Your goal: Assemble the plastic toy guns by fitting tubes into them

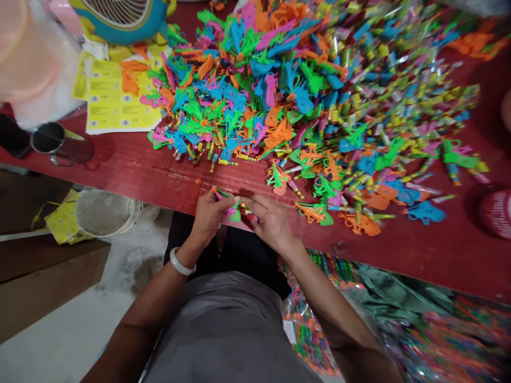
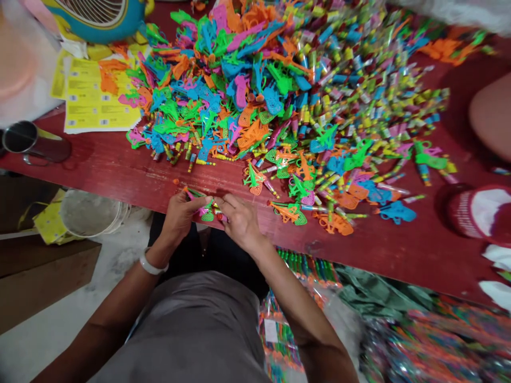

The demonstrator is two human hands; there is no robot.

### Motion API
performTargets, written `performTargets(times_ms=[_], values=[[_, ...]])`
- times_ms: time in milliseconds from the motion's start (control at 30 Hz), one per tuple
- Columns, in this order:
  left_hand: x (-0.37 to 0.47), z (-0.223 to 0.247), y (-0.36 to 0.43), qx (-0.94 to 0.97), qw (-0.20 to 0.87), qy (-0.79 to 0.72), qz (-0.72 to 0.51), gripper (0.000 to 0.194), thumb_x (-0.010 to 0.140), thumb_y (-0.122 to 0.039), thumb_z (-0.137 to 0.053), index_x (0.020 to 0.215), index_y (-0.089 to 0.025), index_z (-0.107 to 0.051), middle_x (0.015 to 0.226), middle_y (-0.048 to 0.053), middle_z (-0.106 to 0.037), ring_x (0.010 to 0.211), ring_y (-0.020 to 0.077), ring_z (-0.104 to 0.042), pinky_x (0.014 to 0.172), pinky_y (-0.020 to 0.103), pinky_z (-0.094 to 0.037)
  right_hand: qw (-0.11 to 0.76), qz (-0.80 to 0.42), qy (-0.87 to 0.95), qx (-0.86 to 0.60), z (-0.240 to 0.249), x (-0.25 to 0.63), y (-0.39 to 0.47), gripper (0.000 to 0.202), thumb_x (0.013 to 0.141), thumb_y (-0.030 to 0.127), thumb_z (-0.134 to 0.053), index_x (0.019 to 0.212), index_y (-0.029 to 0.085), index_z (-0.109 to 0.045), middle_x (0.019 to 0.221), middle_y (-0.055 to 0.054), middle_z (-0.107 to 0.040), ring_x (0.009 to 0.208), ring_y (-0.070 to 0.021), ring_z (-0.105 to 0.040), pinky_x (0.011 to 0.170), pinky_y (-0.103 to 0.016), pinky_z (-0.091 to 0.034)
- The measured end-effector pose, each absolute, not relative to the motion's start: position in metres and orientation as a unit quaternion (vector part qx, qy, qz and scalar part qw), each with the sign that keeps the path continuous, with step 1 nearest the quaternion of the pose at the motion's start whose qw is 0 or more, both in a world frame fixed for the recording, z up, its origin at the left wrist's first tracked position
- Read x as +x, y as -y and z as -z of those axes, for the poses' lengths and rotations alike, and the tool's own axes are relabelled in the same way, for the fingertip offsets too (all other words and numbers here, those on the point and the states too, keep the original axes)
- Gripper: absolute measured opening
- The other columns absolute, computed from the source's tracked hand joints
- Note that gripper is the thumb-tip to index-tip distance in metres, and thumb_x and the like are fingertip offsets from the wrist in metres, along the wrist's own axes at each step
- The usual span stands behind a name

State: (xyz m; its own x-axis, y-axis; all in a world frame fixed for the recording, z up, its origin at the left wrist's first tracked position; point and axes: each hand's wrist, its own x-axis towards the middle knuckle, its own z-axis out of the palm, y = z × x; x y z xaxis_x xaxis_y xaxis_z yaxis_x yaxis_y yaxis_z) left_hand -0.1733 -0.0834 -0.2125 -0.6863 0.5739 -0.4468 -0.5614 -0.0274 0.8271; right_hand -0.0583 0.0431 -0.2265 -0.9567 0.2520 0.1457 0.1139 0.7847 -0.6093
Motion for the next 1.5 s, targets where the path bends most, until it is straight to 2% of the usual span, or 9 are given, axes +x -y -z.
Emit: performTargets(times_ms=[200,333,467,600,700,933,1133,1267,1500], values=[[-0.187,0.209,0.064,0.148,0.424,-0.608,-0.655,0.035,0.072,-0.051,-0.082,0.071,-0.018,-0.070,0.065,0.000,-0.064,0.062,0.0136,-0.056,0.067,0.028,-0.047,0.218,-0.286,0.923,-0.134,0.211,-0.039,-0.079,0.029,0.096,0.027,-0.057,0.120,0.027,-0.072,0.101,-0.008,-0.070,0.091,-0.0225,-0.067,0.078,-0.037,-0.057],[-0.224,0.216,0.036,0.211,0.218,-0.691,-0.657,0.030,0.077,-0.047,-0.080,0.092,-0.022,-0.071,0.097,0.007,-0.070,0.098,0.0238,-0.061,0.091,0.036,-0.047,0.390,-0.142,0.854,-0.314,0.189,-0.019,-0.129,0.028,0.094,0.039,-0.064,0.118,0.028,-0.073,0.104,-0.012,-0.063,0.099,-0.0275,-0.061,0.081,-0.044,-0.051],[-0.259,0.232,0.011,0.230,0.085,-0.767,-0.593,0.034,0.069,-0.029,-0.087,0.097,-0.023,-0.068,0.118,0.013,-0.065,0.130,0.0342,-0.046,0.114,0.047,-0.029,0.383,-0.202,0.834,-0.343,0.193,-0.025,-0.124,0.029,0.091,0.045,-0.066,0.111,0.025,-0.073,0.097,-0.010,-0.062,0.089,-0.0253,-0.059,0.078,-0.042,-0.049],[-0.266,0.242,0.014,0.245,0.087,-0.786,-0.561,0.024,0.068,-0.016,-0.083,0.081,-0.023,-0.063,0.096,0.008,-0.064,0.114,0.0318,-0.052,0.109,0.045,-0.033,0.245,-0.425,0.803,-0.338,0.217,-0.052,-0.084,0.031,0.085,0.050,-0.069,0.100,0.023,-0.065,0.091,-0.004,-0.065,0.080,-0.0201,-0.058,0.075,-0.036,-0.049],[-0.255,0.240,0.032,0.208,0.125,-0.767,-0.595,0.021,0.072,-0.020,-0.080,0.078,-0.023,-0.061,0.084,0.002,-0.061,0.090,0.0227,-0.055,0.091,0.035,-0.043,0.167,-0.519,0.765,-0.342,0.227,-0.070,-0.067,0.030,0.080,0.049,-0.072,0.087,0.023,-0.060,0.079,0.001,-0.061,0.071,-0.0164,-0.053,0.070,-0.031,-0.045],[-0.215,0.225,0.060,0.085,0.337,-0.600,-0.721,0.033,0.065,-0.036,-0.087,0.080,-0.019,-0.063,0.077,-0.001,-0.067,0.070,0.0130,-0.059,0.069,0.027,-0.046,0.152,-0.635,0.695,-0.300,0.223,-0.090,-0.053,0.029,0.084,0.048,-0.067,0.097,0.022,-0.066,0.083,0.000,-0.063,0.069,-0.0157,-0.054,0.067,-0.029,-0.045],[-0.194,0.221,0.061,0.044,0.358,-0.572,-0.736,0.045,0.061,-0.035,-0.091,0.095,-0.019,-0.066,0.087,0.001,-0.072,0.076,0.0146,-0.065,0.075,0.028,-0.051,0.208,-0.484,0.803,-0.278,0.225,-0.088,-0.045,0.016,0.090,0.039,-0.062,0.085,0.023,-0.062,0.078,-0.002,-0.063,0.073,-0.0183,-0.057,0.071,-0.031,-0.047],[-0.186,0.211,0.062,0.112,0.374,-0.562,-0.729,0.030,0.074,-0.039,-0.083,0.095,-0.020,-0.072,0.097,0.003,-0.074,0.094,0.0179,-0.067,0.091,0.031,-0.051,0.210,-0.346,0.892,-0.204,0.228,-0.083,-0.039,0.014,0.096,0.032,-0.054,0.096,0.023,-0.065,0.093,-0.009,-0.068,0.088,-0.0240,-0.063,0.077,-0.035,-0.050],[-0.189,0.213,0.067,0.027,0.335,-0.569,-0.751,0.032,0.069,-0.045,-0.085,0.085,-0.019,-0.074,0.083,0.001,-0.074,0.077,0.0164,-0.066,0.078,0.029,-0.051,0.213,-0.422,0.856,-0.209,0.227,-0.078,-0.045,0.023,0.096,0.042,-0.060,0.108,0.023,-0.064,0.102,-0.008,-0.071,0.092,-0.0243,-0.065,0.084,-0.037,-0.052]])
